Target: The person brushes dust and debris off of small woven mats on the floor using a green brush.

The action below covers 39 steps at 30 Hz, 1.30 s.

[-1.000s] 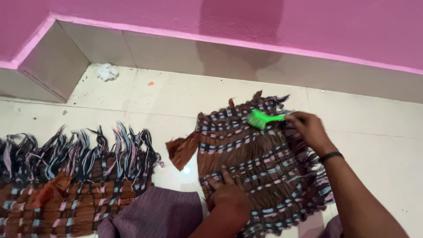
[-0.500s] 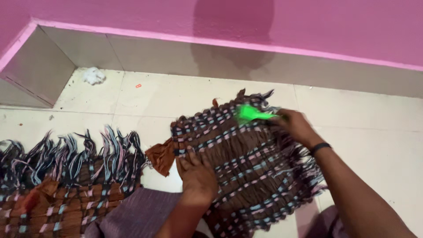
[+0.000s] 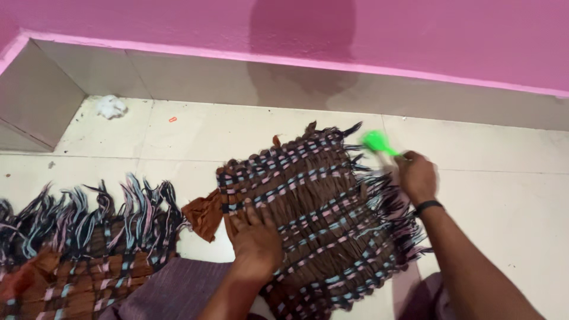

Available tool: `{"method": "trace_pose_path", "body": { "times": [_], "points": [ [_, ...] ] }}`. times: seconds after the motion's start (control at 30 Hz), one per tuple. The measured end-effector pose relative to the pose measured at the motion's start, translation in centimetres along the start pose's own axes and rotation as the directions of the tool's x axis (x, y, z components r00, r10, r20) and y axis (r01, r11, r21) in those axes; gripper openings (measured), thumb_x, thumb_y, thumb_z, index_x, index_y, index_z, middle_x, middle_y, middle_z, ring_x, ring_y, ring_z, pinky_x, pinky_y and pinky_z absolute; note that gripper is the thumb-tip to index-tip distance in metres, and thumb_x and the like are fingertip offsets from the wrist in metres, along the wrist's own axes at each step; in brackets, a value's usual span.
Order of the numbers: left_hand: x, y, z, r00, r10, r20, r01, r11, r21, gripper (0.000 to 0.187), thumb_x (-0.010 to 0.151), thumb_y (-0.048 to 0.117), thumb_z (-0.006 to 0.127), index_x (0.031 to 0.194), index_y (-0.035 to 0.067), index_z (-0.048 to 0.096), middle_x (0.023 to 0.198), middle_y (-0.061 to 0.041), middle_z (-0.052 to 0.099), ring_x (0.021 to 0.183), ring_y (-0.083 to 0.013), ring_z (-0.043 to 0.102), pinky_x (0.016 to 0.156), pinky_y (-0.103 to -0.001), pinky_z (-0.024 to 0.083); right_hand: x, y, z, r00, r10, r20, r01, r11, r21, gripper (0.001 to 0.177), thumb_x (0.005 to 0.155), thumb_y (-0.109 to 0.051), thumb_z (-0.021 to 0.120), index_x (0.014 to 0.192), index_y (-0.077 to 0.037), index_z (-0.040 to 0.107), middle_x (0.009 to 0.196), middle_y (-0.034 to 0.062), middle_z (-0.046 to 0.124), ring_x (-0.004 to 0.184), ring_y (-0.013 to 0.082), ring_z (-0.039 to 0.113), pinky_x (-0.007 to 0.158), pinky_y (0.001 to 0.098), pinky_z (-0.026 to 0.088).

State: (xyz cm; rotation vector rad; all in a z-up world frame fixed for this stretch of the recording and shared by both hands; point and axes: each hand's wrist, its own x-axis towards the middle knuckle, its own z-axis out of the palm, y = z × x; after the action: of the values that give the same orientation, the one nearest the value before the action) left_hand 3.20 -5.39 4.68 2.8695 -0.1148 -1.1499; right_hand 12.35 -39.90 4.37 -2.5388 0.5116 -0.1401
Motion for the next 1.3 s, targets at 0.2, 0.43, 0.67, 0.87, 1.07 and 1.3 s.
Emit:
{"method": "trace_pose_path", "body": {
  "times": [0.2,0.43,0.67,0.87,1.07,1.3],
  "points": [
    [-2.4,1.6,-2.3,0.976,0.218,-0.011,-0.217,0.975,0.046,0.098,0.098,0.058,0.059,0.164,0.006,0.008,0.169,-0.03,-0.006,0.154,-0.0576,0.001,0.122,-0.067,0.012,-6.2,-2.6,1.3,0.998,-0.062,0.033,0.058,0.991,0.117,0.03,0.099,-0.033,0.064,0.112,-0.007,0.069,0.076,0.0222,0.068,0.067,0.0436,0.064,0.064,0.0524,0.051],
    [-1.5,1.0,0.3,0.969,0.236,0.078,-0.234,0.972,-0.032,0.09,0.095,0.045,0.065,0.166,0.02,0.015,0.171,-0.026,-0.005,0.151,-0.0614,0.005,0.122,-0.066,0.019,0.7,5.1,3.3,0.967,-0.247,-0.056,0.217,0.921,-0.323,0.02,0.096,-0.022,0.06,0.097,-0.004,0.068,0.088,0.0244,0.069,0.082,0.0457,0.066,0.074,0.0552,0.05],
    [1.0,2.1,1.5,0.964,0.226,0.143,-0.231,0.973,0.019,0.082,0.1,0.044,0.053,0.166,0.017,0.014,0.169,-0.032,0.0,0.148,-0.0657,0.013,0.124,-0.067,0.009,5.5,23.9,-7.8,0.932,0.268,-0.245,-0.212,0.949,0.233,0.032,0.1,-0.029,0.068,0.093,0.002,0.071,0.073,0.0155,0.064,0.062,0.0291,0.06,0.055,0.0438,0.046],
    [1.6,2.1,-0.2,0.941,0.216,0.261,-0.242,0.967,0.074,0.073,0.102,0.046,0.047,0.166,0.024,0.021,0.17,-0.029,0.008,0.147,-0.065,0.019,0.114,-0.065,0.038,3.0,22.9,-14.9,0.9,0.412,0.139,-0.351,0.499,0.792,0.033,0.11,-0.036,0.051,0.088,-0.011,0.055,0.058,-0.0049,0.04,0.045,0.0092,0.033,0.042,0.0269,0.027],
    [-3.7,5.7,-4.2,0.946,0.226,-0.234,-0.247,0.967,-0.064,0.051,0.088,0.039,0.07,0.135,0.02,0.062,0.136,-0.012,0.064,0.131,-0.036,0.056,0.106,-0.047,0.052,-3.2,18.2,-19.8,0.907,0.004,0.421,-0.421,-0.047,0.906,0.037,0.112,-0.037,0.044,0.085,-0.013,0.05,0.058,-0.0082,0.03,0.045,0.0044,0.024,0.036,0.0192,0.022],
    [-5.3,25.3,-12.9,0.474,0.556,-0.683,-0.88,0.304,-0.363,0.06,0.089,0.022,0.071,0.146,0.019,0.053,0.125,-0.013,0.062,0.104,-0.0269,0.069,0.089,-0.038,0.056,-10.0,16.9,-19.4,0.818,-0.168,0.55,-0.561,-0.022,0.827,0.039,0.108,-0.039,0.039,0.081,-0.012,0.046,0.058,-0.0074,0.028,0.044,0.0052,0.021,0.033,0.0208,0.02]
  ]
}}
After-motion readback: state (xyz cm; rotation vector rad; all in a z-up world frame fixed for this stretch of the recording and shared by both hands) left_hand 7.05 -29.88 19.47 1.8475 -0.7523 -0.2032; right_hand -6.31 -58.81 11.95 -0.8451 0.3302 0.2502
